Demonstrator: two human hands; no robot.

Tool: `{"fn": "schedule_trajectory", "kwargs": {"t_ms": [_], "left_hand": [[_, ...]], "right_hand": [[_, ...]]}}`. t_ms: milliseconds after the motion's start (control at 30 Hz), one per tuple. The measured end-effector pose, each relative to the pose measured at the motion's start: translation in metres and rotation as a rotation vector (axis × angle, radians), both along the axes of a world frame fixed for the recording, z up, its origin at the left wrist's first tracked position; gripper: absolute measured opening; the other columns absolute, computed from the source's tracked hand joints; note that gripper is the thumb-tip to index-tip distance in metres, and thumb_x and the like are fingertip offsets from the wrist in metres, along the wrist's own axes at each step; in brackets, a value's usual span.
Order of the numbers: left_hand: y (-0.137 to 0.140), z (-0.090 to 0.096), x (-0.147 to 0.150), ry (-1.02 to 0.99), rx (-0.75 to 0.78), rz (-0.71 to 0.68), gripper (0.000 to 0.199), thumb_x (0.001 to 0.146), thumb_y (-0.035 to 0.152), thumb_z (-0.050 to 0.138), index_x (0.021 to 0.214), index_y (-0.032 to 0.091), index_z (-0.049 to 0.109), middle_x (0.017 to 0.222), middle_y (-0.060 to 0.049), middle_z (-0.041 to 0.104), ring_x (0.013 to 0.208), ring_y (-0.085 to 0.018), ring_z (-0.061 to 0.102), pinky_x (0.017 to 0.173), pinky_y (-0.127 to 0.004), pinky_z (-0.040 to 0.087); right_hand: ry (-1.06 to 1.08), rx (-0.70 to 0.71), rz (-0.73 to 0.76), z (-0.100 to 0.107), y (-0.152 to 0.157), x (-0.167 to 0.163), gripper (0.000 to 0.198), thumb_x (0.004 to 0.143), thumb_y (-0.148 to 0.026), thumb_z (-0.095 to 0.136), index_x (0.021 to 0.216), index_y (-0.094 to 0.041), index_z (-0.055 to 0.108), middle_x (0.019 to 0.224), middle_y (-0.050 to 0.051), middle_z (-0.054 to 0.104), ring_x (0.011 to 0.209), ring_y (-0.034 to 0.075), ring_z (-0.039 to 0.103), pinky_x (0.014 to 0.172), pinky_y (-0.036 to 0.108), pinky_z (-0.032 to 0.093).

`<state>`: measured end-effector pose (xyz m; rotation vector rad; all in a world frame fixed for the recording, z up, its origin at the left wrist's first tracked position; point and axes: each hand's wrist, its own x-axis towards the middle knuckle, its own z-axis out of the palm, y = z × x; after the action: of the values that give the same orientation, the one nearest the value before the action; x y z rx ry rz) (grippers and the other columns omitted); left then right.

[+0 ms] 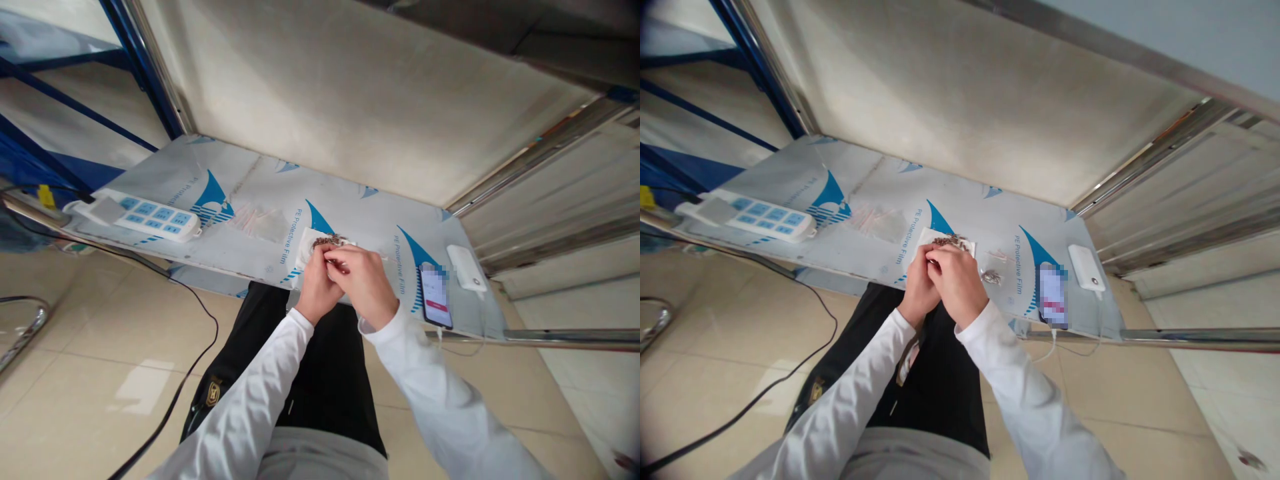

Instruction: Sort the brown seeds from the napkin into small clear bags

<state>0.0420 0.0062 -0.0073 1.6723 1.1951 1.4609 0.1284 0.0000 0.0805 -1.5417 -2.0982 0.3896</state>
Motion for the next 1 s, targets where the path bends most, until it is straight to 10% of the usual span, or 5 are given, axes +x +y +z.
{"fn": "schedule_trajectory", "kwargs": {"t_ms": [433,1000], "left_hand": [[-0.006,0.006,0.004,-0.023,0.028,0.018,0.032,0.068,0.011,0.060,0.096,0.020,0.049,0.091,-0.004,0.063,0.083,-0.018,0.061,0.074,-0.030,0.047],[-0.003,0.005,0.000,-0.090,0.037,0.083,0.032,0.073,0.025,0.066,0.099,0.020,0.048,0.080,0.001,0.057,0.067,-0.010,0.055,0.064,-0.024,0.046]], "right_hand": [[-0.155,-0.072,0.196,0.012,-0.007,0.018,0.015,0.085,-0.017,0.056,0.093,-0.024,0.066,0.091,0.001,0.072,0.078,0.018,0.068,0.075,0.031,0.049],[0.476,-0.046,-0.028,-0.025,0.003,0.047,0.019,0.086,-0.032,0.056,0.096,-0.019,0.065,0.095,0.006,0.070,0.087,0.017,0.067,0.080,0.030,0.054]]}}
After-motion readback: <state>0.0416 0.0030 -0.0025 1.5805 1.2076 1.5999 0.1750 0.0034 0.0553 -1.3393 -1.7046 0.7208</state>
